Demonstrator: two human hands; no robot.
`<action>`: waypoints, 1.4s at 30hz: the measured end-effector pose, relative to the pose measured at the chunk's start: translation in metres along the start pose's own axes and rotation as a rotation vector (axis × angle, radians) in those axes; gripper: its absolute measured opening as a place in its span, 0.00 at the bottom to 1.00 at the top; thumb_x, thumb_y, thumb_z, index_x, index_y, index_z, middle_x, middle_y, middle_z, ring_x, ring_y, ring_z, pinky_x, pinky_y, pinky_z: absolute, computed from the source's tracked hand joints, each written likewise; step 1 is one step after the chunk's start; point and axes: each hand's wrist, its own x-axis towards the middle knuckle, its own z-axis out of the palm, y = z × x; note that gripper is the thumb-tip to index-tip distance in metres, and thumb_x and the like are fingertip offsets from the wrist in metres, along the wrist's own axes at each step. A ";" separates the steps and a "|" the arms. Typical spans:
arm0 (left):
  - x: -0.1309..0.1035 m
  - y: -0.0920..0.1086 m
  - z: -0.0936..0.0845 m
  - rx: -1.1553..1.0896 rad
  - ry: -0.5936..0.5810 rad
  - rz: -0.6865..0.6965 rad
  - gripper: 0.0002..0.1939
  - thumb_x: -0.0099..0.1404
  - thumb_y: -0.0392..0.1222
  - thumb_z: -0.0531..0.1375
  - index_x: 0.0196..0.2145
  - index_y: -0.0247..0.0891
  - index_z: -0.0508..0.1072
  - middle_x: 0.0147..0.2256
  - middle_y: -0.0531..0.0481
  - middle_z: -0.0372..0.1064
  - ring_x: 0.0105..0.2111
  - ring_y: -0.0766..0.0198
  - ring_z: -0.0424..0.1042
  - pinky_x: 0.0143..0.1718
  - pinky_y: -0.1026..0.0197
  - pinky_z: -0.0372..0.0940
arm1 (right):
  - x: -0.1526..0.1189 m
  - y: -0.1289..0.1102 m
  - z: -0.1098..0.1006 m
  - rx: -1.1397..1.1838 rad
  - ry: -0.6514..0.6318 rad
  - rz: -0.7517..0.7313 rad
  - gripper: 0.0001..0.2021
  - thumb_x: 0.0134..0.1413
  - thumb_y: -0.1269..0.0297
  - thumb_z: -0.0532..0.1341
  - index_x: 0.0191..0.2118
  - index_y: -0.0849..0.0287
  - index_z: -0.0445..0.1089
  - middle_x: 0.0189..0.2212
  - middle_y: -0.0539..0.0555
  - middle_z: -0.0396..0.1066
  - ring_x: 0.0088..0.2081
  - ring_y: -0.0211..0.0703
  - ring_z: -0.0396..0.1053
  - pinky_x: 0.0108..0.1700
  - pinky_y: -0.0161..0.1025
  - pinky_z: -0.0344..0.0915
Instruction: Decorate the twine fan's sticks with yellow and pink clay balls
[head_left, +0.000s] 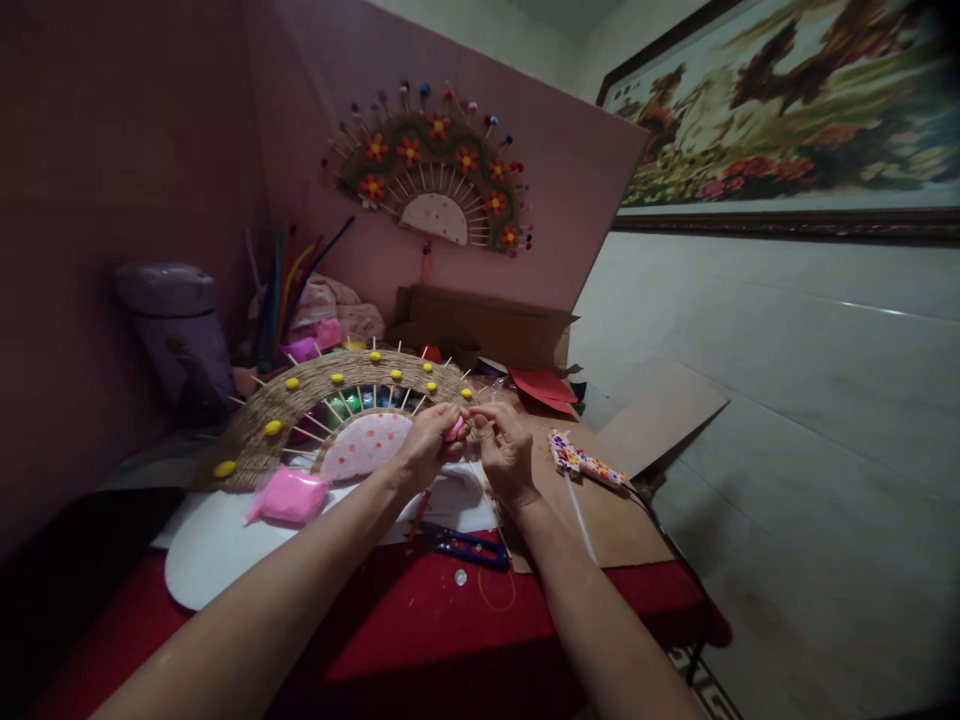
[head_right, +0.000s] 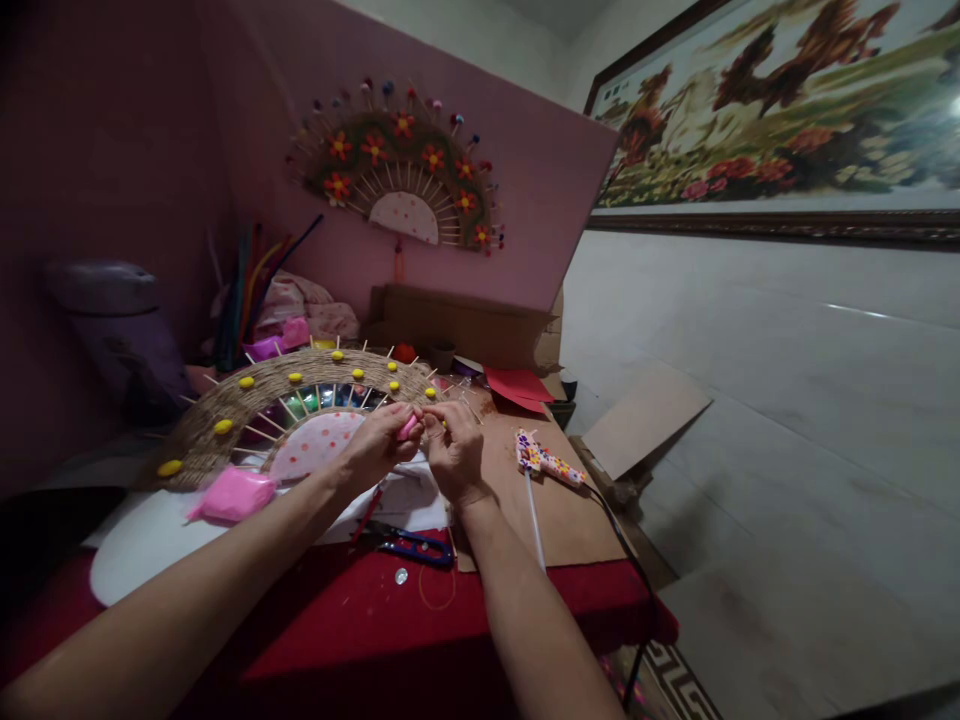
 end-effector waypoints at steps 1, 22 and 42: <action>0.000 0.000 0.001 -0.019 0.008 0.018 0.09 0.58 0.41 0.60 0.27 0.32 0.66 0.19 0.54 0.59 0.15 0.75 0.53 0.16 0.70 0.47 | 0.000 -0.002 0.000 0.005 -0.021 -0.009 0.08 0.60 0.65 0.54 0.39 0.57 0.71 0.35 0.54 0.70 0.40 0.43 0.68 0.42 0.40 0.64; 0.008 -0.002 -0.015 0.156 0.063 0.117 0.18 0.45 0.42 0.70 0.31 0.32 0.71 0.24 0.52 0.70 0.20 0.70 0.67 0.23 0.66 0.61 | 0.000 0.010 0.003 -0.070 -0.099 0.100 0.06 0.57 0.64 0.57 0.39 0.57 0.69 0.35 0.54 0.71 0.37 0.43 0.68 0.39 0.38 0.64; 0.005 0.003 -0.012 0.118 0.056 0.049 0.18 0.44 0.43 0.71 0.30 0.31 0.71 0.24 0.49 0.70 0.21 0.69 0.68 0.23 0.66 0.62 | 0.001 0.009 0.004 0.006 -0.112 0.142 0.05 0.55 0.64 0.59 0.35 0.57 0.70 0.33 0.53 0.70 0.34 0.41 0.68 0.36 0.37 0.65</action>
